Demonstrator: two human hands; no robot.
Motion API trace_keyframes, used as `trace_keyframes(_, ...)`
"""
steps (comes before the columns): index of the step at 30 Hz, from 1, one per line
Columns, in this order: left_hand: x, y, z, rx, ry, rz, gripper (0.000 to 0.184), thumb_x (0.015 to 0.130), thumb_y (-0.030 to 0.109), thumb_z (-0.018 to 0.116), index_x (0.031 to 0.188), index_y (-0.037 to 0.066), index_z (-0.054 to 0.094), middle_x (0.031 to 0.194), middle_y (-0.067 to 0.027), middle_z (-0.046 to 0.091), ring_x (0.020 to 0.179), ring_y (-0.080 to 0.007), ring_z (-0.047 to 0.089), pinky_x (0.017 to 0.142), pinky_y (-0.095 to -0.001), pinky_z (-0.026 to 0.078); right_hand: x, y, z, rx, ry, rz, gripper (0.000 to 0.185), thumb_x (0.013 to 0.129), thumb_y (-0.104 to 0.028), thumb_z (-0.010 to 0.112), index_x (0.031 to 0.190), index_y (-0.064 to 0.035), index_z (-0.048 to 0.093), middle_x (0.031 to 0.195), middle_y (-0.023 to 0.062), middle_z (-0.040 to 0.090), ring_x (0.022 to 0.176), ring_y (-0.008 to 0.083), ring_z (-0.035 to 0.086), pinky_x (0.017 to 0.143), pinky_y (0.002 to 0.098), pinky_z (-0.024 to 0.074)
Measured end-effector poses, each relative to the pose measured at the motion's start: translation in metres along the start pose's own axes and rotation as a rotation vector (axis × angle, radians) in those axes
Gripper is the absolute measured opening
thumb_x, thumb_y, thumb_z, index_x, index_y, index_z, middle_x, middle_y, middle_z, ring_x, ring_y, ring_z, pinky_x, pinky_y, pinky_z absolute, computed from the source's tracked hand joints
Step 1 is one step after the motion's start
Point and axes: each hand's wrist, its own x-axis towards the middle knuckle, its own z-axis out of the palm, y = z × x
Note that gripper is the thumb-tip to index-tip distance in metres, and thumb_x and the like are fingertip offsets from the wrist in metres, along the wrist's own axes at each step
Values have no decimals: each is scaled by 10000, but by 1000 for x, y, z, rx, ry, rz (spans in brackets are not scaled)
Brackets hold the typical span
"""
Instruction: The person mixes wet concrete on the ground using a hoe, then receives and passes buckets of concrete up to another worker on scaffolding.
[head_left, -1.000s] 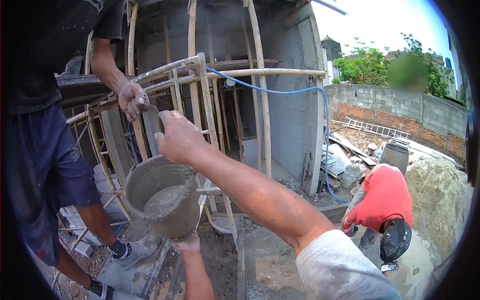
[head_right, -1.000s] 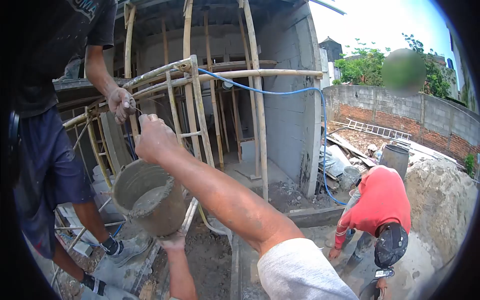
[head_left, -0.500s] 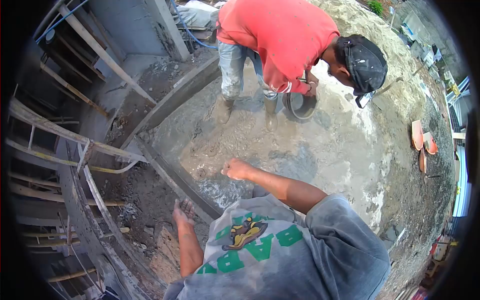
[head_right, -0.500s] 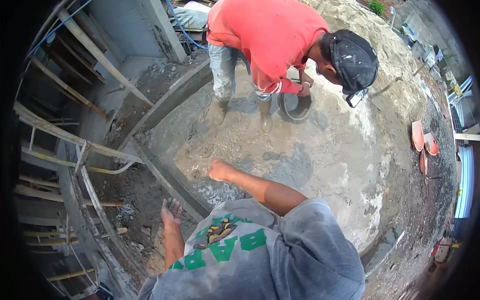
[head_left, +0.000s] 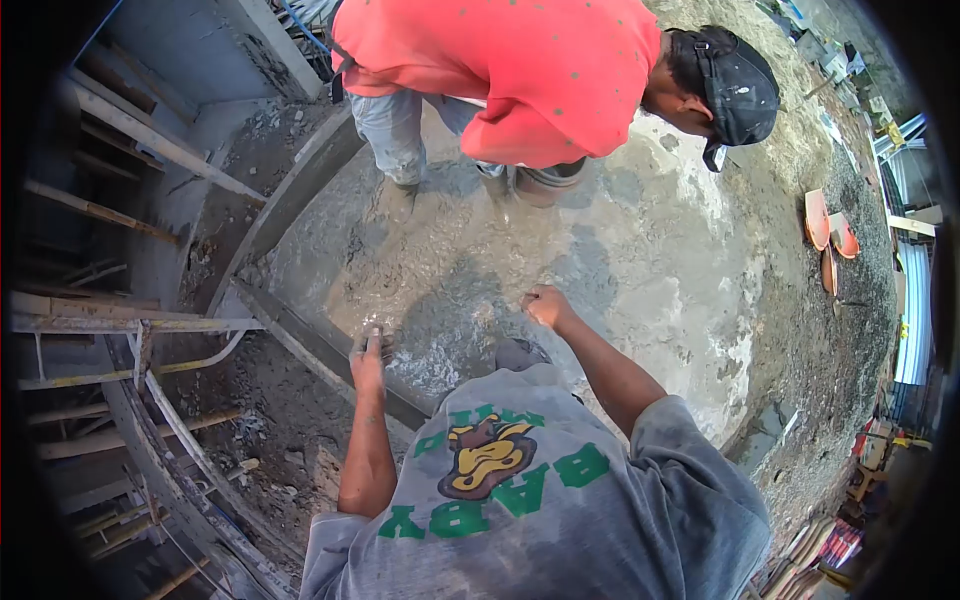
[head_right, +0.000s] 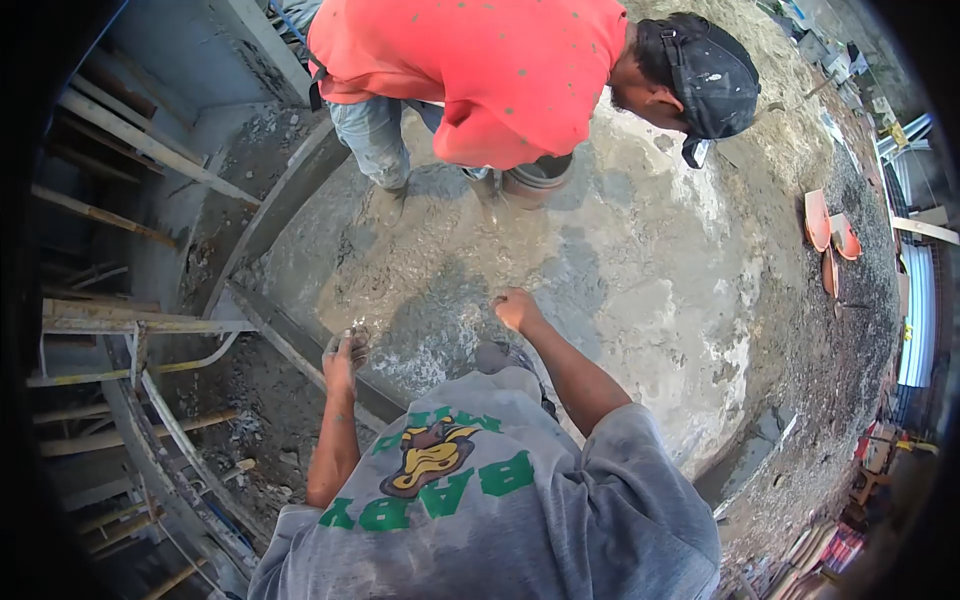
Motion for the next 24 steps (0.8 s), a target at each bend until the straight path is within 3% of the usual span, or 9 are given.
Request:
trace_keyframes(3,-4,-17,-4,-26,-1,-48,290,900,321,564,1026,63,606,823,-55,656,672,-154,612,605,-273,466,-4,-17,-9,-13,-22,59,333,770,-273,536,950,-15,647,965,244,623,953,401,583,818,434,472)
trace_keyframes(18,17,-36,-15,-43,44,-79,265,911,296,548,987,47,598,794,-79,652,627,-172,618,567,-275,488,-5,-26,-10,-60,-6,106,341,771,-297,556,940,-17,655,1010,235,623,981,385,587,849,429,469)
trace_keyframes(24,15,-31,-15,-23,26,-99,274,912,307,550,1001,53,604,799,-75,654,634,-174,622,574,-270,480,5,6,6,-55,73,79,344,767,-297,553,924,-6,650,1001,245,622,975,392,588,851,432,468)
